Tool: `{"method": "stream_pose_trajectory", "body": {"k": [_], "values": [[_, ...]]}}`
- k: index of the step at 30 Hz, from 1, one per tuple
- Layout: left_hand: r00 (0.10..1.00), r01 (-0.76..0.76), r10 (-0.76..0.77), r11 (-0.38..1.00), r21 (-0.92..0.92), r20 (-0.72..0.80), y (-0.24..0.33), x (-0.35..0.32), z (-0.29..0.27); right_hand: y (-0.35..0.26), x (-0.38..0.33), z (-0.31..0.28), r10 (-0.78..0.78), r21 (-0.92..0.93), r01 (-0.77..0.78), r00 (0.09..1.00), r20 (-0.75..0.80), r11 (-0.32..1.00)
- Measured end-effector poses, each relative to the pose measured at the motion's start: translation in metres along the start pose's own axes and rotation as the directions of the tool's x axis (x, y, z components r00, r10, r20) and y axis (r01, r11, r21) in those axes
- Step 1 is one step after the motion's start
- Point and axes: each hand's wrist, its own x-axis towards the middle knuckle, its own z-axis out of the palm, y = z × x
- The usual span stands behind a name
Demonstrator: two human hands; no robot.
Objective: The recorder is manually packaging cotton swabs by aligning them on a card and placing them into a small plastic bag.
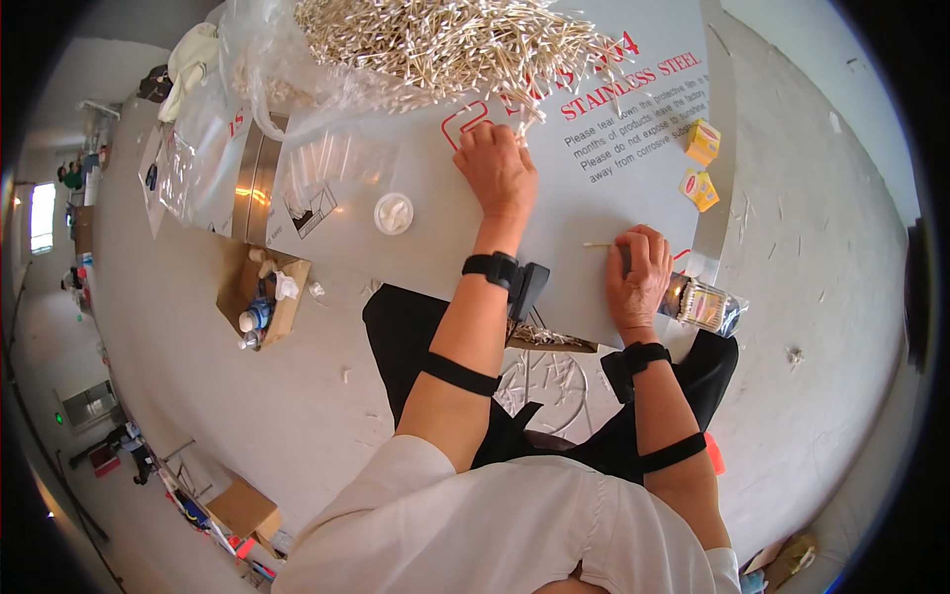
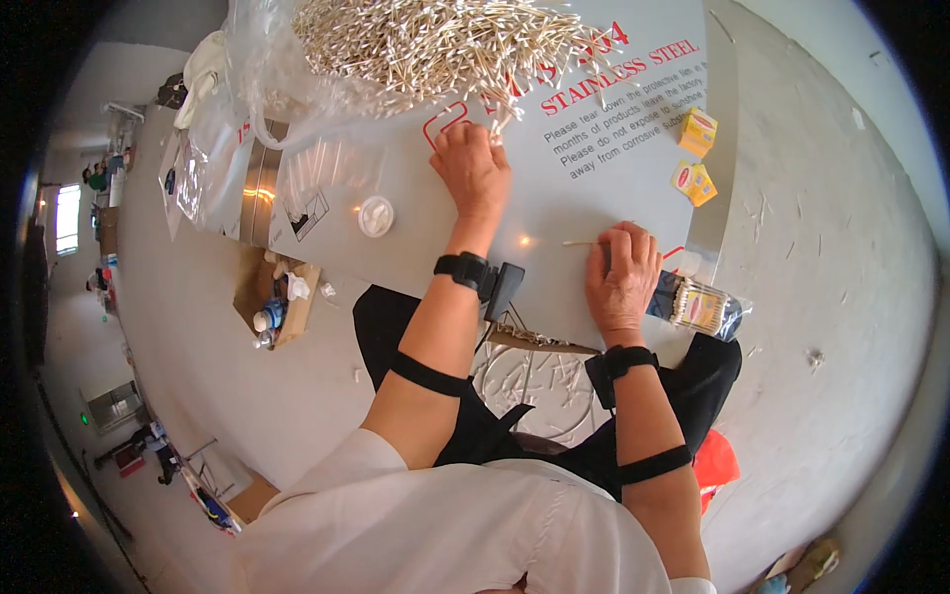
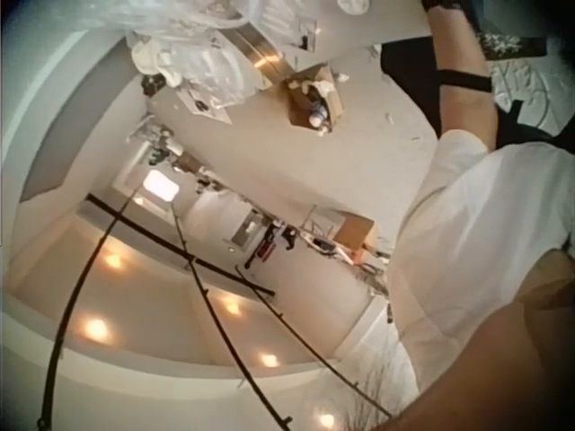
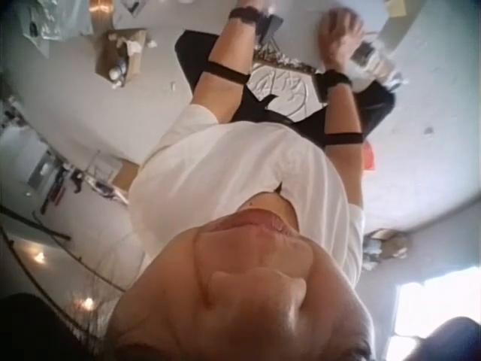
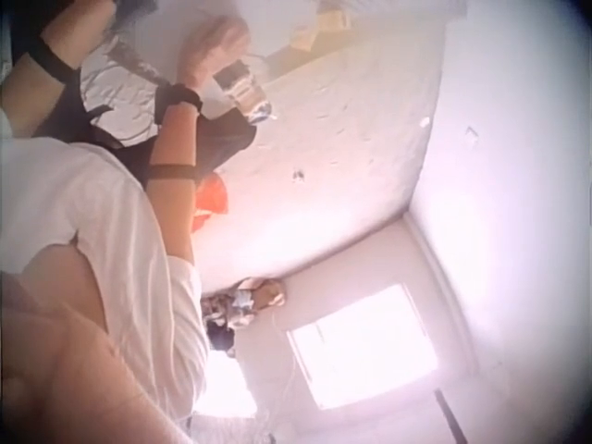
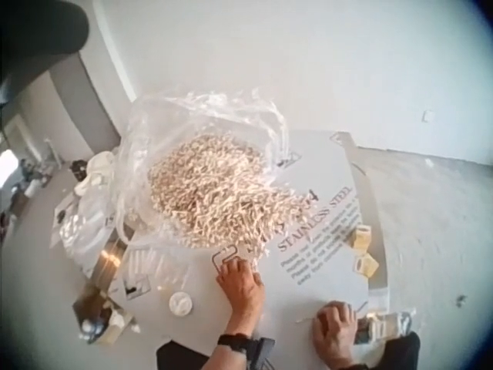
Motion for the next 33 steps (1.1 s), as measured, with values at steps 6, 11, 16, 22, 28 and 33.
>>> {"method": "stream_pose_trajectory", "body": {"k": [6,11,16,22,28,33], "values": [[0.974,-0.189,0.223,0.897,-0.400,0.041,0.007,0.012,-0.005,0.001,0.001,-0.005,0.015,0.006,-0.015,1.000,0.006,1.000],[0.948,-0.316,0.309,0.940,-0.126,-0.076,-0.014,0.084,0.010,0.000,0.001,-0.004,0.005,0.028,-0.005,1.000,0.009,1.000],[0.906,-0.423,0.423,0.903,0.074,0.018,-0.017,0.119,0.031,-0.005,0.003,-0.007,0.016,0.032,-0.017,1.000,0.019,0.999],[0.863,-0.502,0.486,0.856,-0.122,-0.140,-0.014,0.129,0.028,-0.004,0.003,-0.006,0.015,0.035,-0.016,1.000,0.019,0.999],[0.896,-0.444,0.422,0.838,-0.316,-0.140,0.002,0.082,-0.011,-0.003,0.003,-0.008,0.010,0.024,-0.010,1.000,0.009,1.000],[0.891,-0.366,0.450,0.793,-0.487,0.063,0.001,0.032,-0.018,-0.003,0.002,-0.005,0.001,0.040,-0.001,1.000,-0.008,0.999]]}}
